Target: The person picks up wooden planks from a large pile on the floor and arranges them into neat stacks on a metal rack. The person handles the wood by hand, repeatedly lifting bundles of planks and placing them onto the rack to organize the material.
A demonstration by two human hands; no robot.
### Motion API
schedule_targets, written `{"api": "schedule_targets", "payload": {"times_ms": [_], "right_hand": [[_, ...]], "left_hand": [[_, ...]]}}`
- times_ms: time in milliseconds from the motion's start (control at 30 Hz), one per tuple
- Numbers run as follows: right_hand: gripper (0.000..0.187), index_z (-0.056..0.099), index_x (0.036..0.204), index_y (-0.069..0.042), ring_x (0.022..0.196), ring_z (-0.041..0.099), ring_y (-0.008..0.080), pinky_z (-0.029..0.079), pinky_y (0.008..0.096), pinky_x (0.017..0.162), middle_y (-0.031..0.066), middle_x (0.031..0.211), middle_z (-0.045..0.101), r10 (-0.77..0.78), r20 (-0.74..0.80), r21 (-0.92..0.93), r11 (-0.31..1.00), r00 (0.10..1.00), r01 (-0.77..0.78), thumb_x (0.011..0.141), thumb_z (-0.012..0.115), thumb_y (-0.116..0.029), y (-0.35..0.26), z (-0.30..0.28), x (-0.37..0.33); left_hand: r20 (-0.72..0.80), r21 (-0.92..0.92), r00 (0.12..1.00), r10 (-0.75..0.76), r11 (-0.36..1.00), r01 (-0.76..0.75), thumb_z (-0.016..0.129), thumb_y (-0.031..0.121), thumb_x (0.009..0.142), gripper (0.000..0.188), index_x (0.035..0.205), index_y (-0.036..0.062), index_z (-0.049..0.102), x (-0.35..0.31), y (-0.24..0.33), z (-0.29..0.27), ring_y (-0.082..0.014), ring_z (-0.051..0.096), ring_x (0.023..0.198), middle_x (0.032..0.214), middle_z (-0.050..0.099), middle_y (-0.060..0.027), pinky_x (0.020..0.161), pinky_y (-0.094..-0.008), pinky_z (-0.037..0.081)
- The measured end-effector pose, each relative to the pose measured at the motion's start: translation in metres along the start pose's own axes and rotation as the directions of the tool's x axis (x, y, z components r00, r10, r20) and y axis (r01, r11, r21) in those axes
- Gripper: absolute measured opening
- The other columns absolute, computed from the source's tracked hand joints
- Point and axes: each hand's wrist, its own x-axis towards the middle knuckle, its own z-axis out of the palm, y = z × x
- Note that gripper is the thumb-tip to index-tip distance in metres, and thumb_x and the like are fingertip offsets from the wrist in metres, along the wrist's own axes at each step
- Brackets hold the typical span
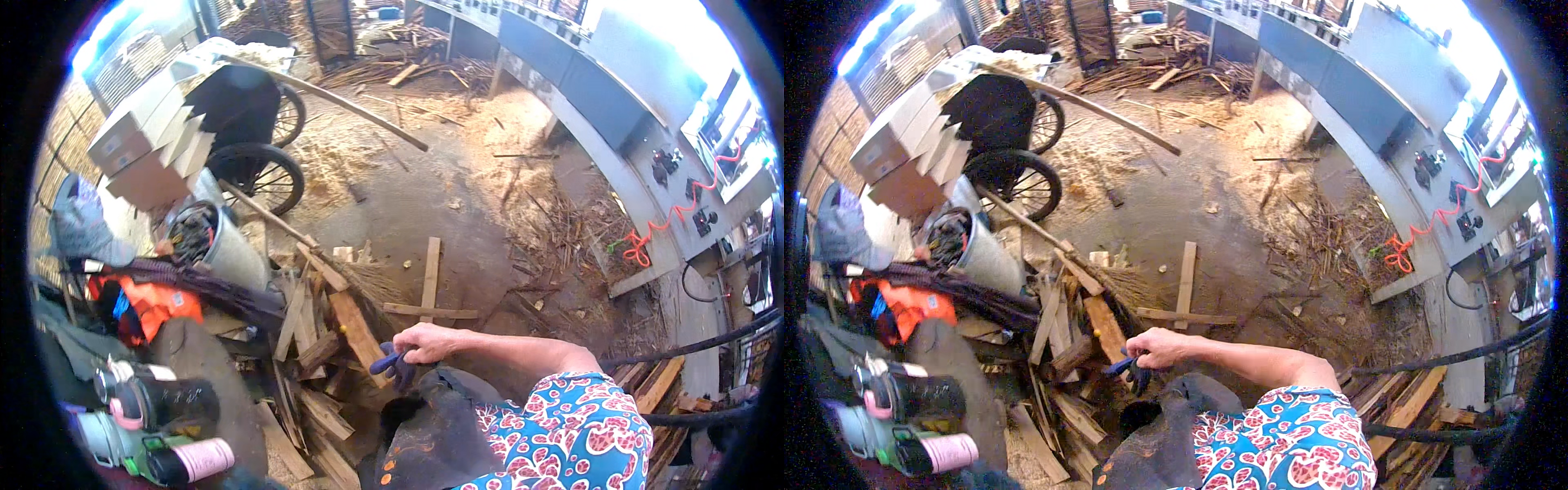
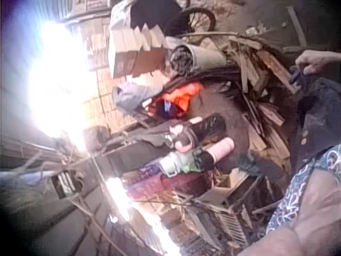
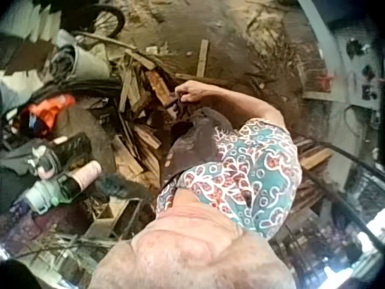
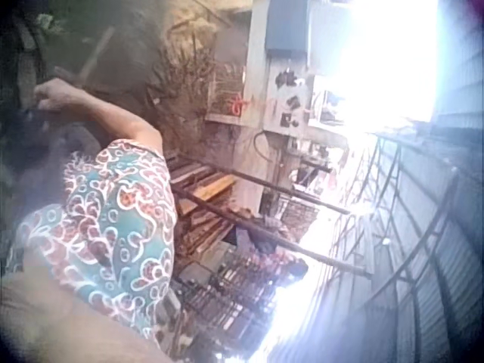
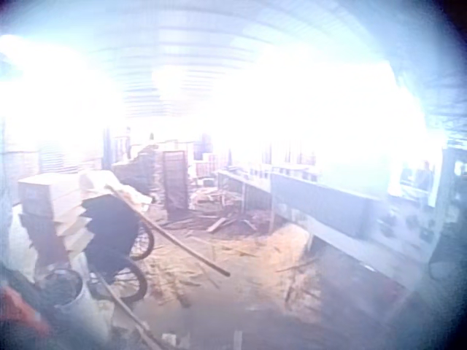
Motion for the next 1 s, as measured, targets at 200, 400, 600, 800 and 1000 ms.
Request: {"api": "schedule_targets", "payload": {"times_ms": [200, 400, 600, 800, 1000], "right_hand": [[0.017, 0.054, 0.079, -0.008, 0.074, 0.055, 0.0321, 0.045, 0.043, 0.057, 0.0111, 0.087, 0.053, -0.243, 0.057, -0.219, 0.943, 0.968, 0.249, 0.063, 0.056, -0.013, -0.014, -0.037, -0.048], [0.023, 0.054, 0.09, -0.006, 0.089, 0.052, 0.0347, 0.045, 0.0401, 0.07, 0.0145, 0.102, 0.049, -0.31, -0.268, -0.226, 0.941, 0.912, 0.253, 0.072, 0.058, -0.019, -0.006, -0.113, -0.092], [0.032, 0.055, 0.1, -0.007, 0.073, 0.057, 0.0118, 0.047, 0.0254, 0.058, 0.0025, 0.082, 0.059, 0.56, -0.225, 0.908, 0.416, 0.797, -0.036, 0.087, 0.048, -0.035, 0.059, -0.113, -0.161], [0.019, 0.055, 0.099, -0.006, 0.073, 0.054, 0.0062, 0.047, 0.0217, 0.06, -0.0018, 0.086, 0.058, 0.568, -0.621, 0.78, 0.515, 0.54, 0.355, 0.08, 0.054, -0.007, 0.071, -0.145, -0.174], [0.019, 0.054, 0.096, -0.004, 0.083, 0.05, 0.0069, 0.042, 0.0232, 0.076, -0.0015, 0.087, 0.055, 0.492, -0.766, 0.62, 0.735, 0.415, 0.274, 0.077, 0.053, -0.001, 0.097, -0.231, -0.159]], "left_hand": [[0.642, -0.167, 0.725, 0.249, 0.968, -0.186, 0.073, 0.024, 0.062, 0.055, 0.108, 0.0029, 0.049, -0.017, 0.067, 0.143, -0.0231, 0.053, 0.089, 0.096, 0.055, -0.0115, 0.079, -0.035, 0.042], [0.864, -0.148, 0.487, 0.129, 0.989, 0.0, 0.068, 0.012, 0.065, 0.034, 0.096, 0.0021, 0.056, 0.0, 0.113, 0.204, -0.0165, 0.054, 0.076, 0.084, 0.059, -0.0066, 0.068, -0.0297, 0.044], [0.888, -0.283, 0.316, 0.333, 0.939, -0.195, 0.069, 0.011, 0.062, 0.036, 0.094, 0.0012, 0.057, 0.029, 0.154, 0.281, -0.0166, 0.055, 0.07, 0.076, 0.058, -0.0084, 0.066, -0.0286, 0.044], [0.935, -0.287, 0.119, 0.335, 0.909, -0.303, 0.069, 0.011, 0.062, 0.044, 0.102, 0.0009, 0.053, 0.045, 0.187, 0.354, -0.0221, 0.056, 0.079, 0.087, 0.059, -0.0112, 0.071, -0.0315, 0.044], [0.874, -0.349, 0.383, 0.299, 0.935, 0.065, 0.068, 0.008, 0.073, 0.065, 0.128, -0.0007, 0.034, 0.083, 0.173, 0.429, -0.0186, 0.045, 0.111, 0.123, 0.046, -0.0111, 0.092, -0.0307, 0.038]]}}
